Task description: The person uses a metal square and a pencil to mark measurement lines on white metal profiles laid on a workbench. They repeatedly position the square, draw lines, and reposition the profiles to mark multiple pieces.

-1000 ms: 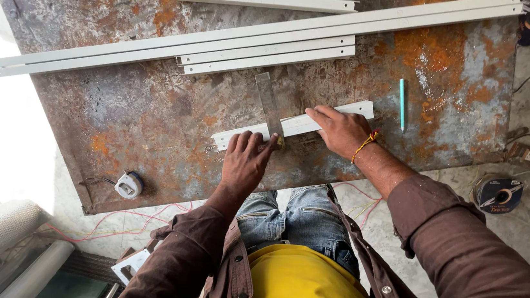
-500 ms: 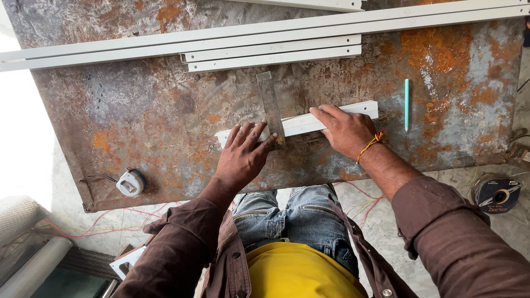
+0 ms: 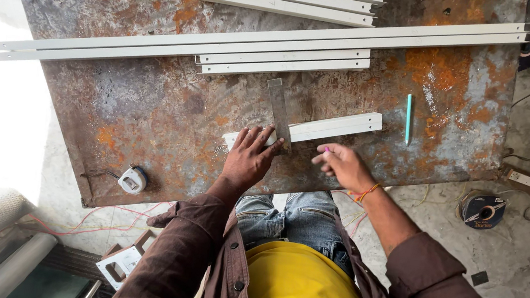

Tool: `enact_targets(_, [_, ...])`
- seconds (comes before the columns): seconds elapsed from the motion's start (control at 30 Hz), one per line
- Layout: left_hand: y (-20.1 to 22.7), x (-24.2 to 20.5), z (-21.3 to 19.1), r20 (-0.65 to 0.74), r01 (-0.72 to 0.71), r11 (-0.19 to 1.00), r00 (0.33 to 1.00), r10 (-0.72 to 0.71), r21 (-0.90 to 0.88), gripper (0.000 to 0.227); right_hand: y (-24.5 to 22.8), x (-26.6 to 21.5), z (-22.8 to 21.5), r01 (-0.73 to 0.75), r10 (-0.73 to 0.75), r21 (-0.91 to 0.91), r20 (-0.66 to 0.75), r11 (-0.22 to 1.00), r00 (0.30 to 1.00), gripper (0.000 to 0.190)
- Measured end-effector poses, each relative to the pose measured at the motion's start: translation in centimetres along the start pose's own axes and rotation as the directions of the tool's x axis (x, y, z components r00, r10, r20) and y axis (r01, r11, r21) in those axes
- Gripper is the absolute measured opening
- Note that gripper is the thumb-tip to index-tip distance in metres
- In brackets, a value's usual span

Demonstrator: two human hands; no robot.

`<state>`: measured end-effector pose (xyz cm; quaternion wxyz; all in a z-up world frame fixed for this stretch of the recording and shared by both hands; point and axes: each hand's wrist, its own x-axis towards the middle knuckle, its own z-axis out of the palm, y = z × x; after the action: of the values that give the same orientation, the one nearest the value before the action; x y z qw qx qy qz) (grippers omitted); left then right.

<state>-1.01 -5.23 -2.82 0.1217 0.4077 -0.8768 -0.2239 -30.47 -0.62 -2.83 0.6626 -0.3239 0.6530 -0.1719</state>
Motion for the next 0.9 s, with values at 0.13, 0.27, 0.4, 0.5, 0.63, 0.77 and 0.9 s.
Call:
enact_targets(0.13, [0.0,-0.1,0.2,0.014,0.020,1.000,1.000,-0.020,0.011,0.048,-1.5,-1.0,2.1,0.328,-0.338,-0.177,-0.030,0.928,0.941,0.026])
enact_targets(0.27, [0.0,-0.1,0.2,0.001,0.011,1.000,1.000,-0.011,0.014,0.048,-5.0,-1.8,2.7,0.265,-0.495,-0.643,-0.205,0.718,0.844,0.021])
enact_targets(0.4, [0.0,-0.3,0.2,0.005,0.016,1.000,1.000,-0.016,0.010,0.048,-6.3,-1.5,3.1,0.434,-0.672,-0.629,-0.195,0.645,0.715,0.021])
enact_targets(0.5, [0.0,-0.4,0.2,0.001,0.020,1.000,1.000,-0.020,0.014,0.047,-5.8,-0.4,4.1,0.433,-0.719,-0.703,-0.162,0.565,0.676,0.020])
enact_targets(0.63, [0.0,-0.1,0.2,0.007,0.020,1.000,1.000,-0.020,0.005,0.046,-5.2,0.0,5.3,0.392,-0.688,-0.765,-0.090,0.510,0.720,0.023])
enact_targets(0.77, [0.0,-0.2,0.2,-0.004,0.017,1.000,1.000,-0.017,0.010,0.046,-5.8,-2.5,5.3,0.442,-0.712,-0.811,0.045,0.383,0.700,0.016])
enact_targets(0.9, [-0.1,0.1,0.2,-0.016,0.010,1.000,1.000,-0.010,0.013,0.046,-7.4,-3.4,4.7,0.431,-0.768,-0.830,0.005,0.354,0.640,0.015])
